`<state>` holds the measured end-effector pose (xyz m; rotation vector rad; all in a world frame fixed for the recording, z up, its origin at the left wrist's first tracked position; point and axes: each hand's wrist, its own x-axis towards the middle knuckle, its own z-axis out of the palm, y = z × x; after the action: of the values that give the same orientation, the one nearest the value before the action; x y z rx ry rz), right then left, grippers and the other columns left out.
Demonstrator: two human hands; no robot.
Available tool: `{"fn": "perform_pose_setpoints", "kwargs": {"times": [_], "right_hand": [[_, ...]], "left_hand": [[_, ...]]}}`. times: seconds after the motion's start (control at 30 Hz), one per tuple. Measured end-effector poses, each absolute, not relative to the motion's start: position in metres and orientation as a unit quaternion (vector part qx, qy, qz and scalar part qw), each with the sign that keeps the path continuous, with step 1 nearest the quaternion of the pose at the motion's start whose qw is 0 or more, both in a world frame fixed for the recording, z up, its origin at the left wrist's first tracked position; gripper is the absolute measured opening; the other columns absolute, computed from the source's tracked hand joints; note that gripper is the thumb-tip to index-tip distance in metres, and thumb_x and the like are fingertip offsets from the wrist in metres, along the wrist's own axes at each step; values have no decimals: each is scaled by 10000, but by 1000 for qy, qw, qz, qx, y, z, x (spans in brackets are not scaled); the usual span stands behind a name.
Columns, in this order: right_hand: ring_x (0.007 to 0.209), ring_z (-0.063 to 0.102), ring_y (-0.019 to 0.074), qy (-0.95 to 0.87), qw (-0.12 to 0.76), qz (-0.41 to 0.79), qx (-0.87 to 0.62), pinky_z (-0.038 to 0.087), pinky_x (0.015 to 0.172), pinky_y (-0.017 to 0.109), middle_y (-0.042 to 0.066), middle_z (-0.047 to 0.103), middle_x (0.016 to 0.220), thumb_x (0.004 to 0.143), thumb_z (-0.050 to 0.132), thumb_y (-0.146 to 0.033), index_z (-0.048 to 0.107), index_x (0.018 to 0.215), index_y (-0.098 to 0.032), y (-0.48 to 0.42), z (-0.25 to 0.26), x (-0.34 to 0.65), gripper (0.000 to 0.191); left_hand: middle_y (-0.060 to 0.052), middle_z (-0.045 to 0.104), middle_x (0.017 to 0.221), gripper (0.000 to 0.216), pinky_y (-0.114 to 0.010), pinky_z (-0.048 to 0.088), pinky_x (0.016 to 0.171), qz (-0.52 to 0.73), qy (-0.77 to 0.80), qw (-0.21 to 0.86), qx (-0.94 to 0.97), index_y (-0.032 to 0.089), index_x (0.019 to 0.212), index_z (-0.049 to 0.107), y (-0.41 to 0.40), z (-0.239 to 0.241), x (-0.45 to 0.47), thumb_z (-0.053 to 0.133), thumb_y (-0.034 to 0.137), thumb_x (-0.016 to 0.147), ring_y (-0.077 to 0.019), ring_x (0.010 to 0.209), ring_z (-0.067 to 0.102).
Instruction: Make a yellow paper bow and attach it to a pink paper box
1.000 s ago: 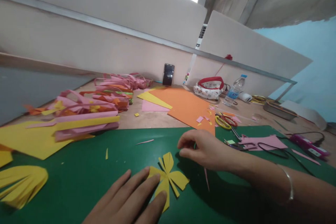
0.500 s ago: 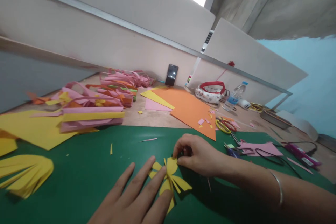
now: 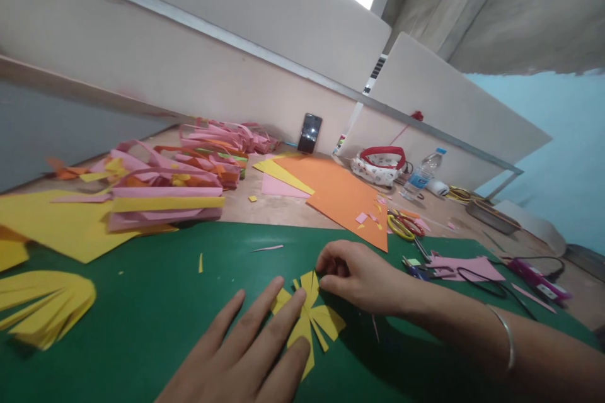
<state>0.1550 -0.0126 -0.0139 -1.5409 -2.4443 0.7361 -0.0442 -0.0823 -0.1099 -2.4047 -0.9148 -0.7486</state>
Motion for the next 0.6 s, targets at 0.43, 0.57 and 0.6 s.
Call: {"fn": "perform_pose_setpoints", "kwargs": {"times": [0.43, 0.57, 0.6], "right_hand": [[587, 464, 87, -802, 103, 260, -529, 362, 519, 189, -29, 523, 665, 708, 537, -64, 601, 878, -138, -13, -19, 151, 195], [575, 458, 80, -797, 74, 273, -534, 353, 510, 184, -37, 513, 642, 695, 533, -38, 598, 861, -133, -11, -17, 149, 202], [570, 456, 78, -796, 67, 279, -533, 351, 505, 182, -39, 510, 636, 691, 531, -31, 598, 850, -133, -11, -16, 149, 200]], "left_hand": [[29, 458, 1380, 322, -421, 308, 1059, -256, -329, 186, -890, 325, 1154, 551, -85, -111, -48, 512, 382, 840, -276, 1287, 379], [31, 413, 1411, 336, -457, 247, 1085, -265, -325, 193, -887, 308, 1171, 543, -83, -110, -46, 483, 354, 844, -288, 1323, 312], [35, 419, 1407, 347, -455, 224, 1094, -265, -326, 196, -886, 309, 1185, 534, -82, -110, -46, 479, 343, 844, -282, 1324, 311]]}}
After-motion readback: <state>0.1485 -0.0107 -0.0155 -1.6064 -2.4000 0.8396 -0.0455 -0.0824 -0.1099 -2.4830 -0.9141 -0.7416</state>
